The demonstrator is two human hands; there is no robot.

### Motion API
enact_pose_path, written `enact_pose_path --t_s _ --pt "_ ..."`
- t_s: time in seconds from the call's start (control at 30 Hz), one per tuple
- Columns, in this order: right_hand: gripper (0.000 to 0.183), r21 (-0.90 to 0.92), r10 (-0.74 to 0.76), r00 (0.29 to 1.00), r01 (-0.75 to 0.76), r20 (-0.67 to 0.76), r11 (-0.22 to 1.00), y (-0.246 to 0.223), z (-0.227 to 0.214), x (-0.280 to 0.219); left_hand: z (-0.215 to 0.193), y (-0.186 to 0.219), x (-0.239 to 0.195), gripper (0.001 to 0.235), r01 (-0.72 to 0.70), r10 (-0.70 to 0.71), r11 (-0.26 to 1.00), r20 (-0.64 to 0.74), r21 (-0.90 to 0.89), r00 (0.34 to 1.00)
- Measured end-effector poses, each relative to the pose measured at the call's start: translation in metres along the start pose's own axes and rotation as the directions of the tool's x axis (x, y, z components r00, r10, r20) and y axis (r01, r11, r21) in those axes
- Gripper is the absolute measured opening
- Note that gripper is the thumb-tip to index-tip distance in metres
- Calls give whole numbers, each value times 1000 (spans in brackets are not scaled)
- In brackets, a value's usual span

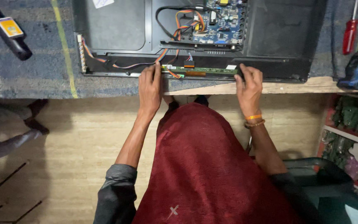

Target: The person disassembles a television by removing the back cover and detaching internal components. They use a power drill and a screwdriver to remove screws, disconnect wires, and remove the back panel to access the circuit board and other internal parts.

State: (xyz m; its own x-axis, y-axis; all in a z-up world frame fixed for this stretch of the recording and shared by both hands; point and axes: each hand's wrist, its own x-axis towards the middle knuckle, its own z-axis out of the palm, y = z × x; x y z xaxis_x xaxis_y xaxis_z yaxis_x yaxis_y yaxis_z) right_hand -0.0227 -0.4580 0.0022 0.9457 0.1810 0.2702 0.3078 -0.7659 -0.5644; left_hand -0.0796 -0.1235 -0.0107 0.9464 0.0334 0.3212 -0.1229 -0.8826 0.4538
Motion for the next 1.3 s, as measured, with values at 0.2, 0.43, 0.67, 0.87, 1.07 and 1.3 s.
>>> enact_pose_path --t_s 0.2,0.43,0.67,0.87,1.07,1.3 --pt "40 -56 -29 1000 30 8 998 -13 8 -6 10 6 -12 50 -5 5 998 7 57 1000" --pt "24 -40 -69 998 69 15 997 -4 7 6 1 2 6 36 32 -31 999 11 -37 999" --pt "25 49 -70 985 63 157 997 12 -5 29 -15 0 33 23 140 -114 965 124 -223 986" --pt "24 56 -8 977 -4 215 998 13 -7 34 -23 3 36 19 158 -126 950 132 -270 983" --pt "21 163 106 974 -140 201 977 15 -6 33 -20 1 37 13 164 -141 946 101 -280 985" --pt "16 328 200 980 -193 14 925 21 -8 22 -22 -2 35 17 170 -167 946 37 -274 985"
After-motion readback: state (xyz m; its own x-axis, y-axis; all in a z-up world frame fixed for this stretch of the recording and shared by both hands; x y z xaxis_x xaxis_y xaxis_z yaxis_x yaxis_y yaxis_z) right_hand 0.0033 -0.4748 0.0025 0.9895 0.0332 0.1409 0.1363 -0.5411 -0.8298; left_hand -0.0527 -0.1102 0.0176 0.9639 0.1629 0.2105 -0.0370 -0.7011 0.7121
